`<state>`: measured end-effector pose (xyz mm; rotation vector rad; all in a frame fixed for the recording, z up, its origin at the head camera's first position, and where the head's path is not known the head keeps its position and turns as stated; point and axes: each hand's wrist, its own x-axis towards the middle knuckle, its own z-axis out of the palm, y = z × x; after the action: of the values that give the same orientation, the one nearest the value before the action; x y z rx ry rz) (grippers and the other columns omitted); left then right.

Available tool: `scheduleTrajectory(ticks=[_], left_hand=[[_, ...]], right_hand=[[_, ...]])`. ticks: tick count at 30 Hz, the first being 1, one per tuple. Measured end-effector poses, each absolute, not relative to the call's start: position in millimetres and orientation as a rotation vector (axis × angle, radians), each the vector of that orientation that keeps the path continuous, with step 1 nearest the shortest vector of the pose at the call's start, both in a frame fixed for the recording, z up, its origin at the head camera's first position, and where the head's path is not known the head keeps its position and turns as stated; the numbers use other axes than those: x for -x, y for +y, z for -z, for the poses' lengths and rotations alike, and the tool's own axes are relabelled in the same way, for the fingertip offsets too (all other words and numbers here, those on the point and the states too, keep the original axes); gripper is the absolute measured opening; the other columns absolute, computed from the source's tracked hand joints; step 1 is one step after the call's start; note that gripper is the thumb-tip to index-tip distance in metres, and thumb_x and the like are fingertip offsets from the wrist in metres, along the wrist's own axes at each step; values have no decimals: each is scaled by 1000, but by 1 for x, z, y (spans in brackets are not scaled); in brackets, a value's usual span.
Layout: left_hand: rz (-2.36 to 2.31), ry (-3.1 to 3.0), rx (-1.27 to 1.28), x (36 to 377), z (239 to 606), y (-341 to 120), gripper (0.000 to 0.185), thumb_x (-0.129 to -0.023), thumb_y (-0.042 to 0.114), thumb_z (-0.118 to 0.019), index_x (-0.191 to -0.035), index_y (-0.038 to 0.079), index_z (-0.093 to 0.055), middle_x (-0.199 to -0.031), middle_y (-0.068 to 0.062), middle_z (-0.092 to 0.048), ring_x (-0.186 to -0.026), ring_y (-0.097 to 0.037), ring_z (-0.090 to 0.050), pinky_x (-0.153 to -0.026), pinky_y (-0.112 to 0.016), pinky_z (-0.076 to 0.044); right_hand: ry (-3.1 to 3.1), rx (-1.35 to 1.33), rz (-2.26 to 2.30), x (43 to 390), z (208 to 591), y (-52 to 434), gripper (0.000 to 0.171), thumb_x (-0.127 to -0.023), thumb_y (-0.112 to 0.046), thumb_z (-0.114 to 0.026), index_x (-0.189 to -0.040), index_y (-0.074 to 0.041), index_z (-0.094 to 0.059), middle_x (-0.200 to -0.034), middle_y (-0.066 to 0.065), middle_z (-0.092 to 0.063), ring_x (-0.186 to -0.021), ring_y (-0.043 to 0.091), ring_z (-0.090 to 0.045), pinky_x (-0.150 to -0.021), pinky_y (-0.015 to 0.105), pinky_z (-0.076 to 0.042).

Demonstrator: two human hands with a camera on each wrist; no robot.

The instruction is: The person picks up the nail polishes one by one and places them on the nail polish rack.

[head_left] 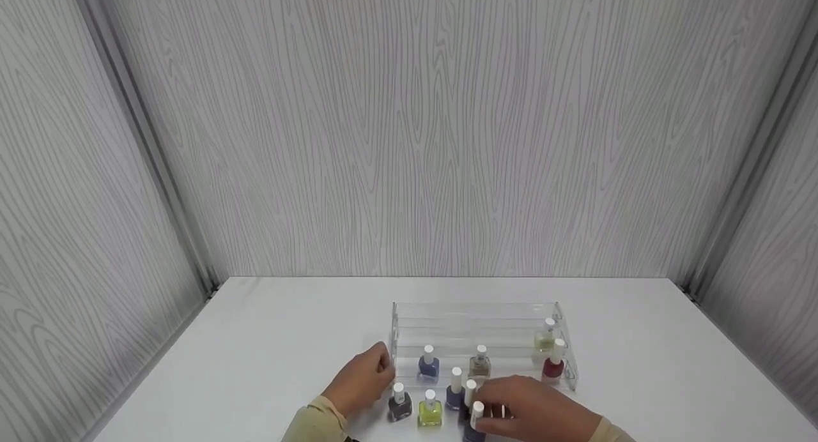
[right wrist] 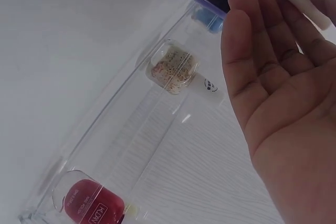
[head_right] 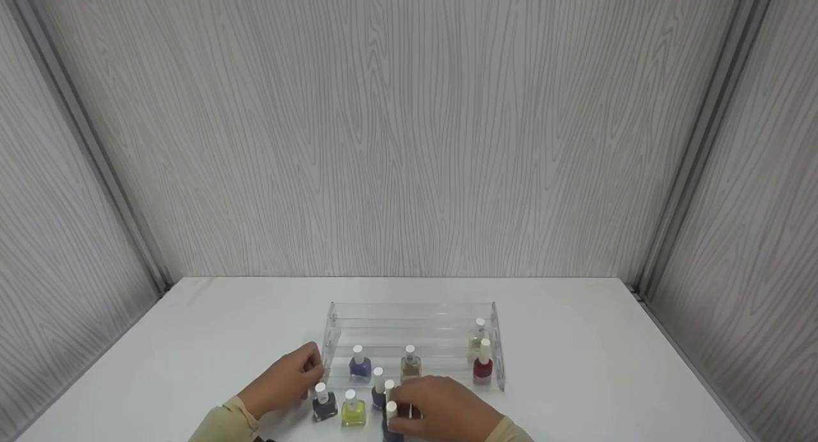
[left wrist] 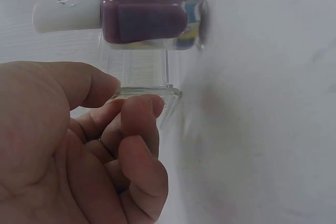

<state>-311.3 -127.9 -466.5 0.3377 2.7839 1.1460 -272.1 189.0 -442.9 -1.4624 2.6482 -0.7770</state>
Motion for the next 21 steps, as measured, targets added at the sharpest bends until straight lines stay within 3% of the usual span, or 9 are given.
scheduleTrajectory(ticks=[11, 21], left_hand=[[-1167, 2775, -355, 312, 466, -129, 14, -105, 19, -53, -93, 13, -49, -75, 0, -53, -65, -15, -56, -56, -32, -44], [-1151, 2762, -331, 312, 467, -128, 14, -105, 18, -54, -94, 12, -49, -76, -1, -55, -66, -16, -56, -56, -32, -46]], right_hand=[[2572, 1440, 819, 273, 443, 188, 5, -101, -24, -68, -98, -20, -69, -89, -18, -66, -80, -7, -60, -69, 18, -53], [2544, 1478, 817, 275, 448, 187, 4, -100, -17, -67, -99, -21, -66, -93, -18, -67, -87, -5, -64, -77, 20, -55]])
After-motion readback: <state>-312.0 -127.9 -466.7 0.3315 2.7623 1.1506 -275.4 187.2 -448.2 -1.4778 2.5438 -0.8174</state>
